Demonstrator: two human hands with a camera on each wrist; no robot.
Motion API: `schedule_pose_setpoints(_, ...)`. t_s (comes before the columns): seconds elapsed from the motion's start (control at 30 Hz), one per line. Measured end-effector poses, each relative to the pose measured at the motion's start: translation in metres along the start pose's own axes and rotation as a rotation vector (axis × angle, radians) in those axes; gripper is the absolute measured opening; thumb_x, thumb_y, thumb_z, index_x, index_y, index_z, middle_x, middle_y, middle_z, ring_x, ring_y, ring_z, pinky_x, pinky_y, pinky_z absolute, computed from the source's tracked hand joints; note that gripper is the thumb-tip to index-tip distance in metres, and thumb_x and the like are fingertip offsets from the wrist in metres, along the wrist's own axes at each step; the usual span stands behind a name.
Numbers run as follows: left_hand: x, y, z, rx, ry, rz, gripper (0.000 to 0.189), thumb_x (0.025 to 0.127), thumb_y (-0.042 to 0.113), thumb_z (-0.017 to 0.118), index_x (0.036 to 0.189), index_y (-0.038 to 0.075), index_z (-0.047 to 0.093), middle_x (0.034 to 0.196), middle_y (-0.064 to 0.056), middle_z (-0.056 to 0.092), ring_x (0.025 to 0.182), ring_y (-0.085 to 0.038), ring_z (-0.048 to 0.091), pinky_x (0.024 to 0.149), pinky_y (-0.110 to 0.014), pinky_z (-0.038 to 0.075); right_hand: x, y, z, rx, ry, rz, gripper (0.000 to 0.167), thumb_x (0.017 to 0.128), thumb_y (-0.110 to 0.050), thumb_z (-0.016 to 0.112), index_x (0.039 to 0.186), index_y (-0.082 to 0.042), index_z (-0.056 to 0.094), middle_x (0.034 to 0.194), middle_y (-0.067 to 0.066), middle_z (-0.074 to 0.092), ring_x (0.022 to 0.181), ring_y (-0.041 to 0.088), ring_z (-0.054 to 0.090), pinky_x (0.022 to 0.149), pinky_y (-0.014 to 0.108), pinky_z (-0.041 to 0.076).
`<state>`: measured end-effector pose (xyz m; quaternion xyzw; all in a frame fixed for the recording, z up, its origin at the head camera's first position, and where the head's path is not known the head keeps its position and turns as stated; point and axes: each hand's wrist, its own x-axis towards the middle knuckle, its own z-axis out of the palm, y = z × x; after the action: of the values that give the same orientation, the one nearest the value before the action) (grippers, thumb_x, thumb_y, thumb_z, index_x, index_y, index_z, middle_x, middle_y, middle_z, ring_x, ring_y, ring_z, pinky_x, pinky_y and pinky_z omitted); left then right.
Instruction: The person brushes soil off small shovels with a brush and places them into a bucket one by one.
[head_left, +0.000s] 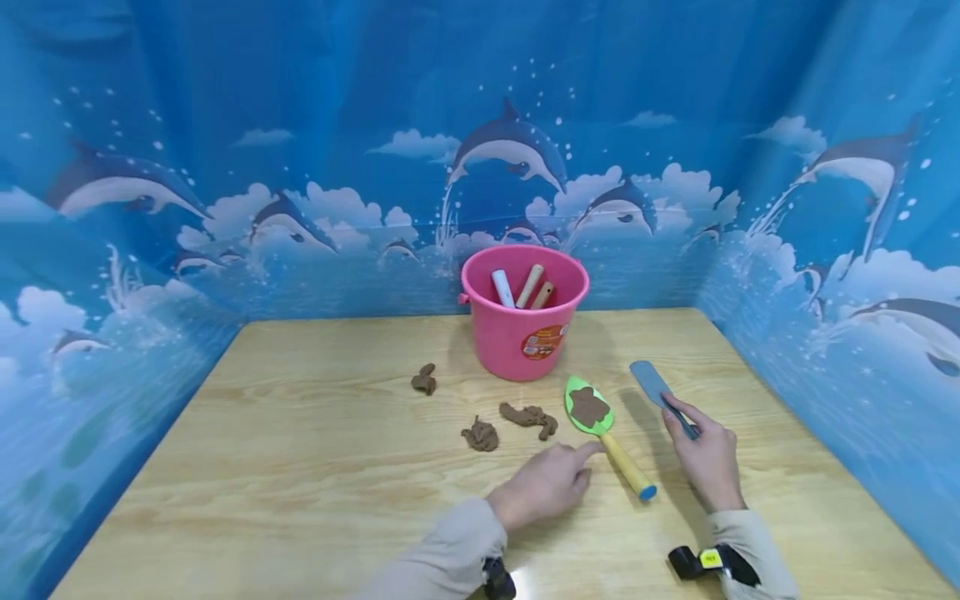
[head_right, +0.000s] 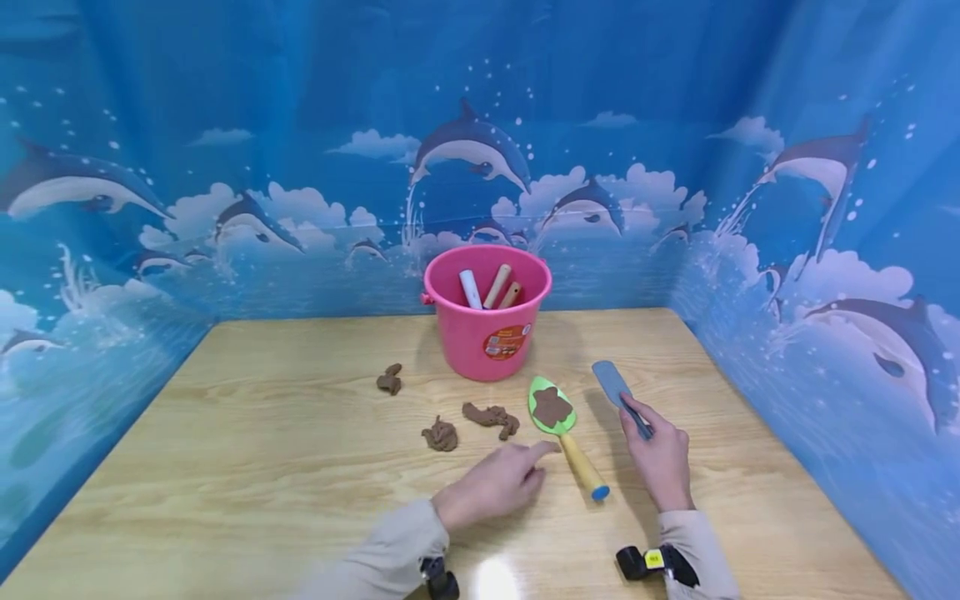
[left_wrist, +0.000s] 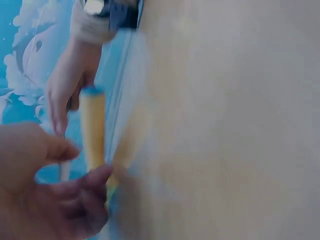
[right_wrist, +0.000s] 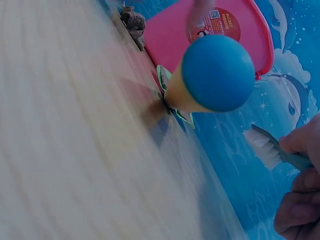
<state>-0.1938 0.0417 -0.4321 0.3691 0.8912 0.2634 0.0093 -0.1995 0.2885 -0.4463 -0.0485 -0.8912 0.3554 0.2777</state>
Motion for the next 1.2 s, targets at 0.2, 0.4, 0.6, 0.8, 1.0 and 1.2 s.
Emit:
schedule_pose_setpoints(0.2, 0.018, 0.022, 0.022, -0.031, -0.103, -0.117, 0.043, 0.103, 0.039, 0.039, 0.145, 0.029, 0.043, 0.072, 0.003, 0.063, 0.062, -0.007, 0.058, 0.061, -0.021, 0.049, -0.001, -0.001, -0.002, -0.017, -0.018, -0.01, 0.033, 0.094, -0.028, 0.062, 0.124, -0.015, 0.066, 0.041, -0.005, 0.031, 0.032, 0.011, 0.029, 0.029, 0.025, 0.027)
schedule_pose_setpoints(0.4, 0.024, 0.028, 0.024, 0.001, -0.027, -0.26, 0.03, 0.103, 0.038, 0.04, 0.101, 0.022, 0.066, 0.064, 0.007, 0.058, 0.059, -0.006, 0.057, 0.056, -0.023, 0.049, -0.004, -0.003, 0.002, -0.005, -0.072, -0.008, 0.034, 0.095, -0.03, 0.062, 0.125, -0.016, 0.066, 0.042, -0.007, 0.033, 0.034, 0.009, 0.031, 0.03, 0.025, 0.029)
schedule_pose_setpoints(0.6, 0.011, 0.007, 0.012, -0.401, 0.068, -0.503, 0.037, 0.086, 0.022, 0.068, 0.116, 0.008, 0.051, 0.071, -0.001, 0.054, 0.049, -0.011, 0.048, 0.042, -0.023, 0.04, -0.006, -0.008, 0.007, 0.031, -0.091, -0.037, 0.033, 0.094, -0.03, 0.063, 0.123, -0.015, 0.067, 0.043, -0.006, 0.036, 0.034, 0.009, 0.033, 0.03, 0.025, 0.03)
schedule_pose_setpoints(0.8, -0.02, -0.014, 0.001, -0.86, 0.034, -0.603, 0.026, 0.078, 0.016, 0.066, 0.101, 0.003, 0.063, 0.081, -0.003, 0.055, 0.064, -0.012, 0.046, 0.053, -0.02, 0.038, -0.015, -0.028, 0.013, 0.183, -0.14, -0.169, 0.032, 0.089, -0.019, 0.07, 0.121, -0.017, 0.069, 0.06, 0.004, 0.061, 0.05, -0.002, 0.051, 0.044, 0.014, 0.041)
schedule_pose_setpoints(1.0, -0.061, -0.019, 0.003, -1.059, 0.112, -0.499, 0.027, 0.074, 0.003, 0.051, 0.101, 0.0, 0.051, 0.065, -0.002, 0.048, 0.044, -0.012, 0.043, 0.038, -0.019, 0.04, -0.033, -0.072, 0.027, 0.273, -0.252, -0.58, 0.037, 0.077, 0.001, 0.076, 0.112, -0.011, 0.072, 0.104, 0.011, 0.071, 0.097, 0.013, 0.067, 0.085, 0.01, 0.048)
schedule_pose_setpoints(1.2, -0.087, -0.022, -0.004, -1.126, 0.043, -0.414, 0.016, 0.076, 0.003, 0.048, 0.091, 0.005, 0.046, 0.056, 0.001, 0.045, 0.039, -0.009, 0.041, 0.032, -0.018, 0.038, -0.037, -0.075, 0.049, 0.226, -0.317, -0.783, 0.037, 0.08, -0.002, 0.074, 0.114, -0.015, 0.072, 0.096, 0.008, 0.073, 0.068, 0.004, 0.067, 0.06, 0.011, 0.052)
